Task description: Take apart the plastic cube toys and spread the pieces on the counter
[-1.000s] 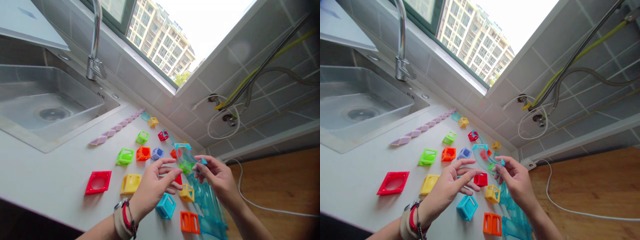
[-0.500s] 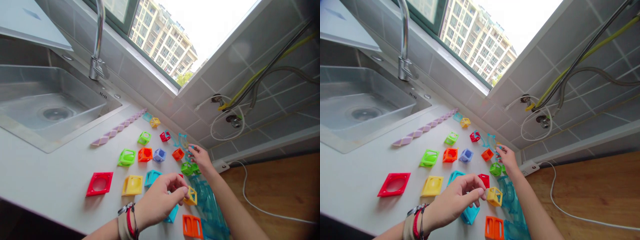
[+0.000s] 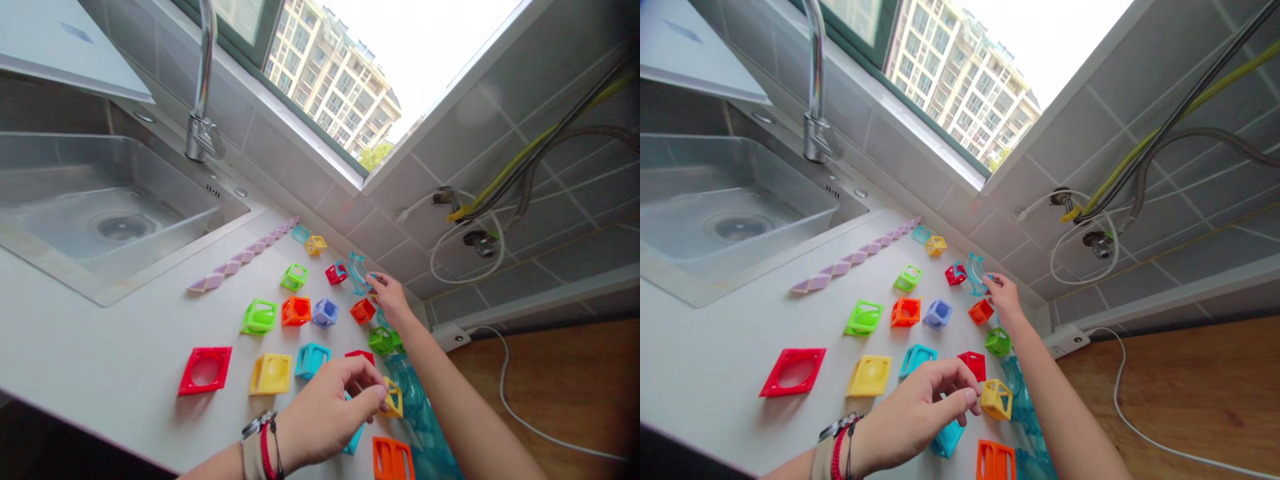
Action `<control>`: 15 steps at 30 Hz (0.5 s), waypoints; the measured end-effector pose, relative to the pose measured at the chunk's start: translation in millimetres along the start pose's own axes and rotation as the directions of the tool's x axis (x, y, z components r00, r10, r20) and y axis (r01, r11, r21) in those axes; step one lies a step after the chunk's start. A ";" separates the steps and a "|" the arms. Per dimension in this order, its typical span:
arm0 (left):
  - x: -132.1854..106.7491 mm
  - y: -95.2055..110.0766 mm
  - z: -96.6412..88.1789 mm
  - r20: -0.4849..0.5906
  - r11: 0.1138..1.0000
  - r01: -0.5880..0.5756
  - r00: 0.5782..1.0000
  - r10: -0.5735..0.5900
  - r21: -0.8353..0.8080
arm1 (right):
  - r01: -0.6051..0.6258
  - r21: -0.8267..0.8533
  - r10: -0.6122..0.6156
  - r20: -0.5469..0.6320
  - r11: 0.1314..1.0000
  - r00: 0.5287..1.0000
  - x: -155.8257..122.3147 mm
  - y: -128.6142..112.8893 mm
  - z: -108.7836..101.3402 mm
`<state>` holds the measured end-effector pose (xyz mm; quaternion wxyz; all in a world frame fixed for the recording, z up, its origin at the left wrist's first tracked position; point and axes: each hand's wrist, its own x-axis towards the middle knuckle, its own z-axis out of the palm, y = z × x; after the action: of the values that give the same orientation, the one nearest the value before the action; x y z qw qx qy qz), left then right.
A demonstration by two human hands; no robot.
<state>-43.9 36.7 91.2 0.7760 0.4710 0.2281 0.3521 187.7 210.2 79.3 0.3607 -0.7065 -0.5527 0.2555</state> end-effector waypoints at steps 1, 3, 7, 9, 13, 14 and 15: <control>0.1 -0.5 0.0 0.002 1.000 -0.003 1.000 0.003 0.000 | 0.040 -0.035 -0.041 -0.022 0.999 0.999 0.8 0.5 -0.9; 0.4 -1.4 0.2 0.004 1.000 -0.008 1.000 0.008 0.005 | 0.131 -0.127 -0.140 -0.069 0.983 0.988 2.6 0.6 -4.9; 0.7 -1.8 0.4 0.007 1.000 -0.010 1.000 0.010 0.014 | 0.278 -0.344 -0.323 -0.080 0.897 0.943 3.0 -1.0 -14.1; 0.8 -1.4 0.4 0.012 1.000 -0.015 1.000 0.015 0.010 | 0.319 -0.429 -0.372 -0.044 0.845 0.927 1.5 -0.6 -15.2; 0.7 -0.7 0.4 0.008 1.000 -0.016 1.000 0.016 0.011 | 0.351 -0.541 -0.421 -0.005 0.764 0.907 -0.7 4.1 -11.4; 0.6 -0.8 0.4 0.006 1.000 -0.014 1.000 0.014 0.011 | 0.354 -0.560 -0.429 -0.003 0.749 0.903 -0.6 5.7 -10.0; 0.5 -0.9 0.4 0.005 1.000 -0.011 1.000 0.011 0.012 | 0.356 -0.576 -0.436 -0.001 0.736 0.900 -0.5 7.3 -8.7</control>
<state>-43.1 36.6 90.5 0.7717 0.4778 0.2256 0.3540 198.6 206.8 78.8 0.2192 -0.6622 -0.7148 -0.0504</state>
